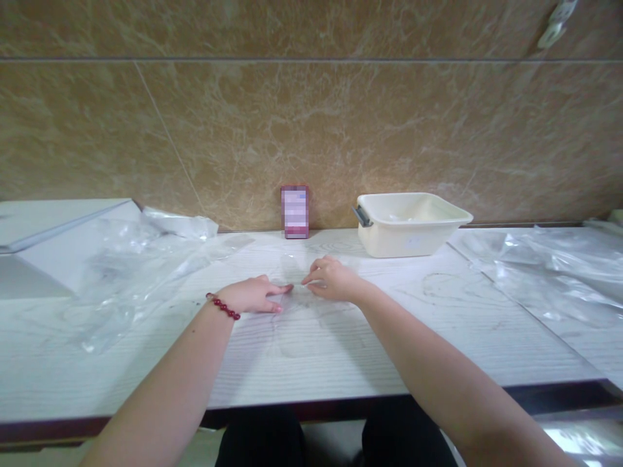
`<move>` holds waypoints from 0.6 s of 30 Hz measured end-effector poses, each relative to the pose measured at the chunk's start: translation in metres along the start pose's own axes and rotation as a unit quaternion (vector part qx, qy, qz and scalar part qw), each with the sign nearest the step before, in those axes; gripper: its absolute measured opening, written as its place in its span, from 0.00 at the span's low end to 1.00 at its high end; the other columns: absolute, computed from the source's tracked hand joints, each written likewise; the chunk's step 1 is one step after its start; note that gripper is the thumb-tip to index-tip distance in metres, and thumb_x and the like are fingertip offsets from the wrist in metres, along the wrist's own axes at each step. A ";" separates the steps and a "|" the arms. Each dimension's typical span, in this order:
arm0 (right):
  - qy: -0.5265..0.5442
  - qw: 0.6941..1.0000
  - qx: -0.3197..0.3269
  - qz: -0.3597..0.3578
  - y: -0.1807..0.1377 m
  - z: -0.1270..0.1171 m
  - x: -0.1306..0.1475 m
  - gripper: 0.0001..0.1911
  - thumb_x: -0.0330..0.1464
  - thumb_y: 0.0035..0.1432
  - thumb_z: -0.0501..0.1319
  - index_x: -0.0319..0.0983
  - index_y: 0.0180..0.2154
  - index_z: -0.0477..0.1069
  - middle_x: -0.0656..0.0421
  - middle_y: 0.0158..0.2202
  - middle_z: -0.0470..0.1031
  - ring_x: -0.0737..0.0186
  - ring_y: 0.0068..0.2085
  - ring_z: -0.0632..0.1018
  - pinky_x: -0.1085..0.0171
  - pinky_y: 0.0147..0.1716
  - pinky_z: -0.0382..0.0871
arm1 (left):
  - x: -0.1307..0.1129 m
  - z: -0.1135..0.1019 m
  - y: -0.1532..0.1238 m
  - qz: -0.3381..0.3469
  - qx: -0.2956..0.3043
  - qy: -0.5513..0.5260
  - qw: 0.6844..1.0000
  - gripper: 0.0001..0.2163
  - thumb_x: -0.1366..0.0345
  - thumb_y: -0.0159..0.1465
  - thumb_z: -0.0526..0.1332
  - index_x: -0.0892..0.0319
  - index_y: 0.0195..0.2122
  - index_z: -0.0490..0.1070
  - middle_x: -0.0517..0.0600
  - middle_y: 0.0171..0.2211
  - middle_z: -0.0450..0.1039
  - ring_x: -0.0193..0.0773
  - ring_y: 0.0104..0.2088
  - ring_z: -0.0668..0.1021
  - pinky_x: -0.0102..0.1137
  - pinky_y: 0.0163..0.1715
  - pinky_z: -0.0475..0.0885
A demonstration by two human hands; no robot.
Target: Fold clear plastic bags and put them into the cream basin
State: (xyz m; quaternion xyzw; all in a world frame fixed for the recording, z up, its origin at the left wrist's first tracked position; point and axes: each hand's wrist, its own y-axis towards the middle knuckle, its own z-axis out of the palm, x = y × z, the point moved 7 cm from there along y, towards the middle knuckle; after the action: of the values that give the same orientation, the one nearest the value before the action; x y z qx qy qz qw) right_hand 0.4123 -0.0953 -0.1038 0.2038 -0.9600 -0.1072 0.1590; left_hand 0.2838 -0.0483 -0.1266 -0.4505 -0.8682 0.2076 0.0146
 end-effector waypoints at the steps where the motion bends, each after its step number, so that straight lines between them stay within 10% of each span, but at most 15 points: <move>1: 0.001 1.000 0.015 0.001 0.000 0.004 0.002 0.12 0.39 0.49 0.56 0.45 0.37 0.72 0.57 0.35 0.66 0.62 0.39 0.65 0.62 0.40 0.55 | 0.001 0.001 0.000 -0.001 0.001 -0.001 1.000 0.27 0.47 0.51 0.51 0.45 0.53 0.54 0.51 0.37 0.64 0.40 0.33 0.69 0.31 0.36 0.60; 18: -0.009 0.992 0.103 0.067 -0.002 0.009 -0.026 0.18 0.44 0.40 0.60 0.47 0.36 0.72 0.59 0.32 0.70 0.63 0.37 0.69 0.67 0.38 0.58 | 0.003 0.000 -0.006 -0.038 0.014 0.028 0.999 0.29 0.47 0.48 0.53 0.42 0.52 0.53 0.53 0.40 0.64 0.44 0.36 0.70 0.35 0.38 0.61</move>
State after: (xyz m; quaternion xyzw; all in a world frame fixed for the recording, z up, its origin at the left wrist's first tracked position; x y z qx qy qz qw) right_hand 0.4322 -0.0844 -0.1195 0.1531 -0.9788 0.0016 0.1359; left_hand 0.2777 -0.0487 -0.1247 -0.4222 -0.8811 0.2064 0.0527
